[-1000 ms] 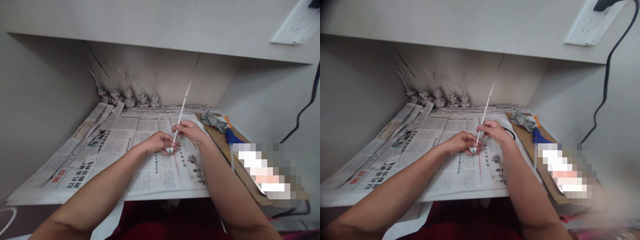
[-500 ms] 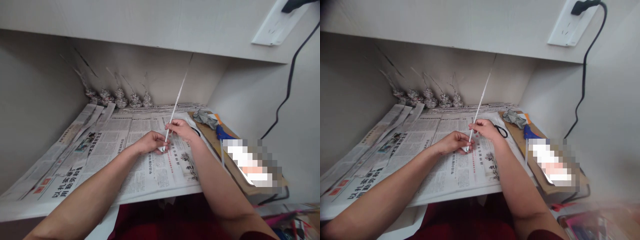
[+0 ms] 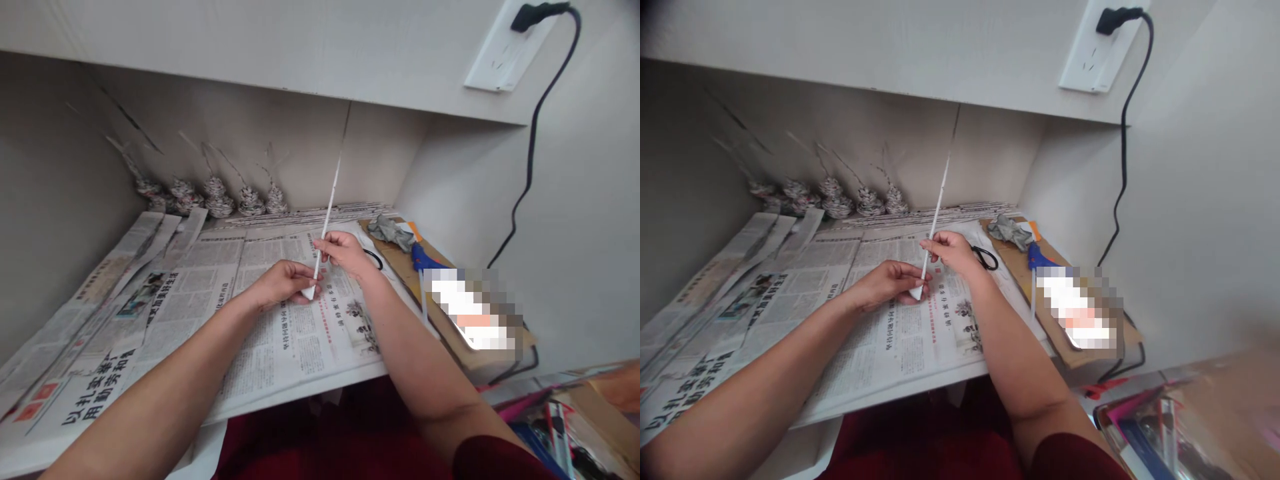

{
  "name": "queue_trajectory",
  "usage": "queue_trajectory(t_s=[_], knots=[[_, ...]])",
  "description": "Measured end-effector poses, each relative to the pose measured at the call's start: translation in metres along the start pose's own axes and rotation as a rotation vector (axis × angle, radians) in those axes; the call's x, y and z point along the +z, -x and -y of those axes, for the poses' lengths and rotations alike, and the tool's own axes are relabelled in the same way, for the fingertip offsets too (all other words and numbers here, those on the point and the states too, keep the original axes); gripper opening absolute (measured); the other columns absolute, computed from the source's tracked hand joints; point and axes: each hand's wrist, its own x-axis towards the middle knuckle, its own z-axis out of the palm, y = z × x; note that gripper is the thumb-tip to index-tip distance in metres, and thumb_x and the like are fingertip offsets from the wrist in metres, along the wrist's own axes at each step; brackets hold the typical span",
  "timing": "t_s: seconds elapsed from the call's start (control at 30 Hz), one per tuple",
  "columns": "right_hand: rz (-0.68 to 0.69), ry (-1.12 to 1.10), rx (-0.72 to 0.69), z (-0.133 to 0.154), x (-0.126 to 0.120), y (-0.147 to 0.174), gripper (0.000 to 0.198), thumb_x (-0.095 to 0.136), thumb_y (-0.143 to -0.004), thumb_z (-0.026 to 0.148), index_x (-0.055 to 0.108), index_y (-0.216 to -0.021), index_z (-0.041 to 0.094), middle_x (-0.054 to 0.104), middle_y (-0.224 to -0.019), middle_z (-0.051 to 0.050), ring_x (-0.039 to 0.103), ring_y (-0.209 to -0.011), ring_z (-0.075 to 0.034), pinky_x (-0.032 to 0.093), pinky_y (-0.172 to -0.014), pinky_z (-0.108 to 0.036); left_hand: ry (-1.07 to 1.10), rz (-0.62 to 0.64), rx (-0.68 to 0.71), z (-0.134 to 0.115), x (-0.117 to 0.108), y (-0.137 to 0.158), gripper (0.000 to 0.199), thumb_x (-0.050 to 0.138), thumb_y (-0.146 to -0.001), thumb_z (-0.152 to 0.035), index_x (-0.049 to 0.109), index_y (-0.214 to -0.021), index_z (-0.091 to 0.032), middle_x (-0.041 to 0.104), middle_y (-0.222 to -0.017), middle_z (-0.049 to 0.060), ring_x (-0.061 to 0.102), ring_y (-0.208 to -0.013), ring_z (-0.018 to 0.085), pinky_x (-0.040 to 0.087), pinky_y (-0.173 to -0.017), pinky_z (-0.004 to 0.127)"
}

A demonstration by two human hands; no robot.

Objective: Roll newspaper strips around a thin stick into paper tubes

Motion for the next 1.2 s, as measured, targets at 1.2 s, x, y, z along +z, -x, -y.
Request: queue_trajectory(t_s=[1.2], knots=[[-0.119, 0.683, -0.157, 0.043, 0.014, 0.073, 0.039, 0.058, -0.078, 0.048, 0.058, -0.111, 0.026, 0.064, -0.081, -0.003, 0.058, -0.069, -0.018, 0.044, -0.066, -0.032, 0.158, -0.287, 0.09, 0.014, -0.013, -0.015, 0.036, 0.076, -0.059, -0.03, 0.065, -0.088, -0.011, 0.066, -0.075, 0.006, 0.063, -0.063, 0.013, 0.052, -0.06, 0.026]])
